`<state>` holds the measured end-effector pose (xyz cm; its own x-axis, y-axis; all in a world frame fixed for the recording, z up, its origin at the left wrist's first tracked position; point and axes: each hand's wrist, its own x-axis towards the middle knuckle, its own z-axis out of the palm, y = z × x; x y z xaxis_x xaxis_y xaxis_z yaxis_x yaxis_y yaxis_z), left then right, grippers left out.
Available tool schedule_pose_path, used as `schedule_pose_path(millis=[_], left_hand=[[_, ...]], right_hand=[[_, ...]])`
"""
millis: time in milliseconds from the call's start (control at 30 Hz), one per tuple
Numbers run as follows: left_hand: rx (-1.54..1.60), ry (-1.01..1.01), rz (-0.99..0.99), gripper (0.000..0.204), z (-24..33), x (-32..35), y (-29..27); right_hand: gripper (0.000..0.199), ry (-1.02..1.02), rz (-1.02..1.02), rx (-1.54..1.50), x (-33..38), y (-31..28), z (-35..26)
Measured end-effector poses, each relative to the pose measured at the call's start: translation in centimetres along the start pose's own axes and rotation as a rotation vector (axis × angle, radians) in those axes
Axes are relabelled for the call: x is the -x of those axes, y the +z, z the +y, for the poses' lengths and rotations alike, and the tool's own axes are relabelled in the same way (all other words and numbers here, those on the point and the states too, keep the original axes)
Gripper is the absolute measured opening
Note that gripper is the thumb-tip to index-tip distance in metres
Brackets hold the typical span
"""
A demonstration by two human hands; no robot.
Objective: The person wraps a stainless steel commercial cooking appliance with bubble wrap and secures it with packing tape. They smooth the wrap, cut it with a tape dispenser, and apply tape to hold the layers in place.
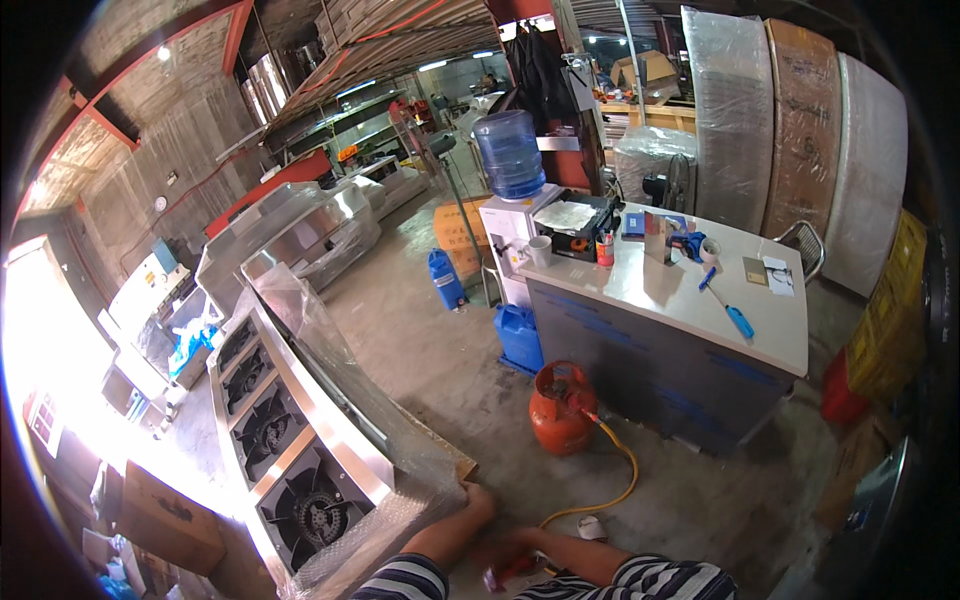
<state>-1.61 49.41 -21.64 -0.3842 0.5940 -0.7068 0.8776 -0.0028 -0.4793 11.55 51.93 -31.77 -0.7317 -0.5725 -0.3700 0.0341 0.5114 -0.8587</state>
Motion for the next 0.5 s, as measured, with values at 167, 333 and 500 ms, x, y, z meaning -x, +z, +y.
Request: schedule_pose_path(millis=[167, 333, 500], left_hand=[[-0.161, -0.012, 0.065, 0.045, 0.0, -2.1, 8.5], [-0.159, -0.023, -0.015, 0.046, 0.6, -1.2, -0.5], [-0.12, -0.065, -0.09, 0.047, 1.0, 2.0, -1.6]], right_hand=[[0.041, -0.381, 0.07, 0.379, -4.5, 3.4, -0.5], [0.058, -0.056, 0.007, 0.253, -0.2, 2.8, 8.2], [0.06, 0.466, 0.322, -0.586, 11.6, -2.5, 13.8]])
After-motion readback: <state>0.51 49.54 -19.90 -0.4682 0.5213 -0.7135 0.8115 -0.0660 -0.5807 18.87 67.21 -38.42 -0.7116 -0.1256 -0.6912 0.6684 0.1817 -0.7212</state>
